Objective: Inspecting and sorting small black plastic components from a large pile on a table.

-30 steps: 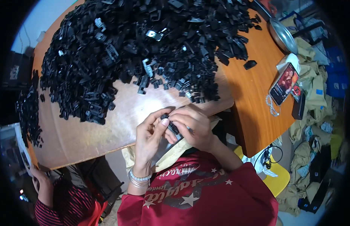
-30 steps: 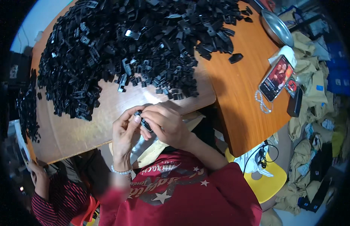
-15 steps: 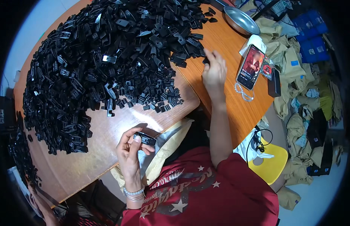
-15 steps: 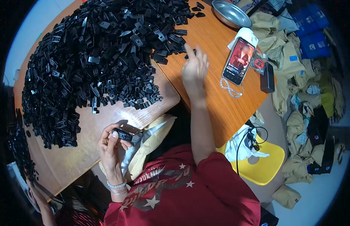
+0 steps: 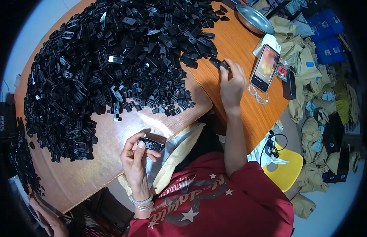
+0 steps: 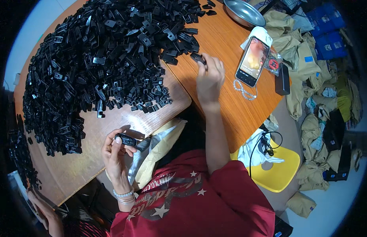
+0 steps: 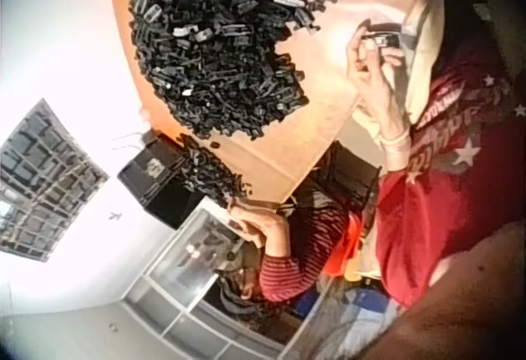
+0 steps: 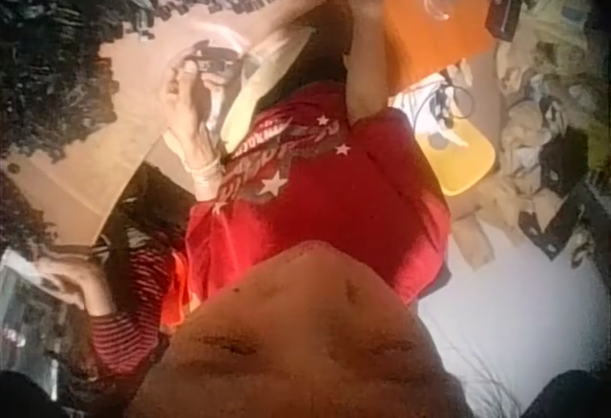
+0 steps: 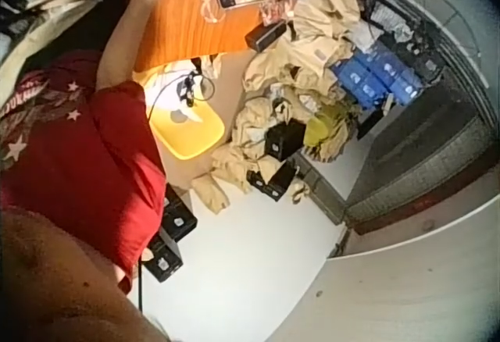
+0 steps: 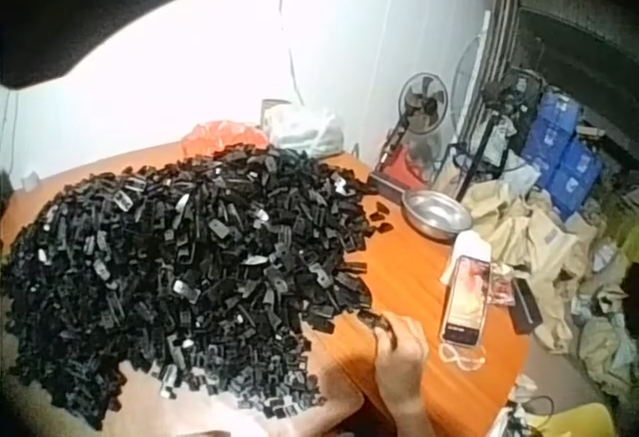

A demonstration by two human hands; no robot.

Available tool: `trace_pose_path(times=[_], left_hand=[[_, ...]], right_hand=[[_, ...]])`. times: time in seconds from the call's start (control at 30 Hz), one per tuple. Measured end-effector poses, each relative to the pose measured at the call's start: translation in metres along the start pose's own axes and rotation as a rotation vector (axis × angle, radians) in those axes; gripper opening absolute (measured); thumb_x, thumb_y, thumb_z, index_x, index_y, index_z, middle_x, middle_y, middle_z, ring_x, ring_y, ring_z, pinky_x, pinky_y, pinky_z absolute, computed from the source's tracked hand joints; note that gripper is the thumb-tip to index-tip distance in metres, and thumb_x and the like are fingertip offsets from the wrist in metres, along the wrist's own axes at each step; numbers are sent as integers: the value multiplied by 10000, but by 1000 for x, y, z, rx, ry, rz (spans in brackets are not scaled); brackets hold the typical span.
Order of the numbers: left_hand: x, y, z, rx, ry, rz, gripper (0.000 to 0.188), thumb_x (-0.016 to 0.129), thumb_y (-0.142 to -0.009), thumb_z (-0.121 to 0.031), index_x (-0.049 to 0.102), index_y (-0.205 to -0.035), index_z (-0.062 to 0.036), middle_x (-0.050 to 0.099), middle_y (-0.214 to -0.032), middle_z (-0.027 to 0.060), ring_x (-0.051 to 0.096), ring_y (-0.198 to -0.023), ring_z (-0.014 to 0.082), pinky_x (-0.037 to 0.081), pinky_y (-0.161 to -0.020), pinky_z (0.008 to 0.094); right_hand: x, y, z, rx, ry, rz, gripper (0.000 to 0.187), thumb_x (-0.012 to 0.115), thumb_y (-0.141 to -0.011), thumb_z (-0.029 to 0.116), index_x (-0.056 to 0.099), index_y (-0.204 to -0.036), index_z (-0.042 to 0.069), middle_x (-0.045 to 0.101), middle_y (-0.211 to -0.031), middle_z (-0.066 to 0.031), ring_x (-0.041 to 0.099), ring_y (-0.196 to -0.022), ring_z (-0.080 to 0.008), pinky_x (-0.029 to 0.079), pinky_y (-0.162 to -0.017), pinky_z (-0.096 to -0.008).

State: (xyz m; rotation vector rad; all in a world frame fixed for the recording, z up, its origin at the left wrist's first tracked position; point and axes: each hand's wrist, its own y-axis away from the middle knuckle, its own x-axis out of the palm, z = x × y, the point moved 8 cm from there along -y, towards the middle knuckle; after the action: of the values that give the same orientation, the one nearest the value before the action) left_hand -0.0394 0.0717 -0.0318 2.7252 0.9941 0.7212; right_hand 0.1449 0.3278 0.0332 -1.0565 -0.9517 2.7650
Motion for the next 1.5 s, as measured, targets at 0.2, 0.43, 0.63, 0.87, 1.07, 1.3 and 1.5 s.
trace_pose_path(times=[0.2,0.43,0.63,0.87,1.07,1.3,1.5], left_hand=[[-1,0,2,-7,6,-7,260,499,-913,-89,498,-1114,76,631,-770,139,637,-571,197,487,-483,230],[-3,0,5,-16,-6,5,262,495,-914,-91,498,-1115,77,631,-771,140,637,-566,202,491,-482,234],[-5,0,7,-27,2,-5,266,497,-913,-93,499,-1118,76,634,-805,157,640,-564,205,498,-476,233],[-5,-1,7,-31,1,-2,268,497,-915,-96,496,-1124,72,632,-788,155,639,-563,206,500,-476,235],[-7,0,8,-37,13,12,270,499,-915,-95,493,-1125,73,633,-813,165,638,-563,208,504,-476,239],[-8,0,9,-33,29,4,269,498,-912,-90,490,-1123,78,629,-905,191,639,-564,215,514,-481,249],[-9,-1,11,-29,34,20,266,489,-913,-80,489,-1124,81,621,-964,207,643,-572,220,520,-485,249]], right_hand=[[10,11,-4,236,-433,94,196,571,-825,0,587,-1013,-54,617,-874,-125,616,-779,-189,495,-734,-288],[29,28,-5,505,-1386,90,224,485,-876,164,514,-1004,-18,606,-874,-141,611,-717,-172,521,-684,-297],[31,30,-14,678,-1418,104,454,482,-880,236,370,-1247,-7,580,-898,-117,445,-573,-108,388,-499,-225],[35,39,-20,721,-845,353,564,465,-903,159,214,-1380,-8,555,-815,-73,463,-556,-74,355,-421,-176],[28,31,-15,516,-721,235,612,459,-910,69,109,-1406,-5,581,-928,-126,604,-717,-151,523,-612,-235],[13,26,-16,188,-221,245,653,457,-904,10,62,-1424,8,573,-1048,-169,606,-853,-167,506,-776,-279],[17,31,-14,165,-180,260,634,461,-909,19,88,-1422,11,557,-1110,-176,592,-847,-161,488,-772,-264]])
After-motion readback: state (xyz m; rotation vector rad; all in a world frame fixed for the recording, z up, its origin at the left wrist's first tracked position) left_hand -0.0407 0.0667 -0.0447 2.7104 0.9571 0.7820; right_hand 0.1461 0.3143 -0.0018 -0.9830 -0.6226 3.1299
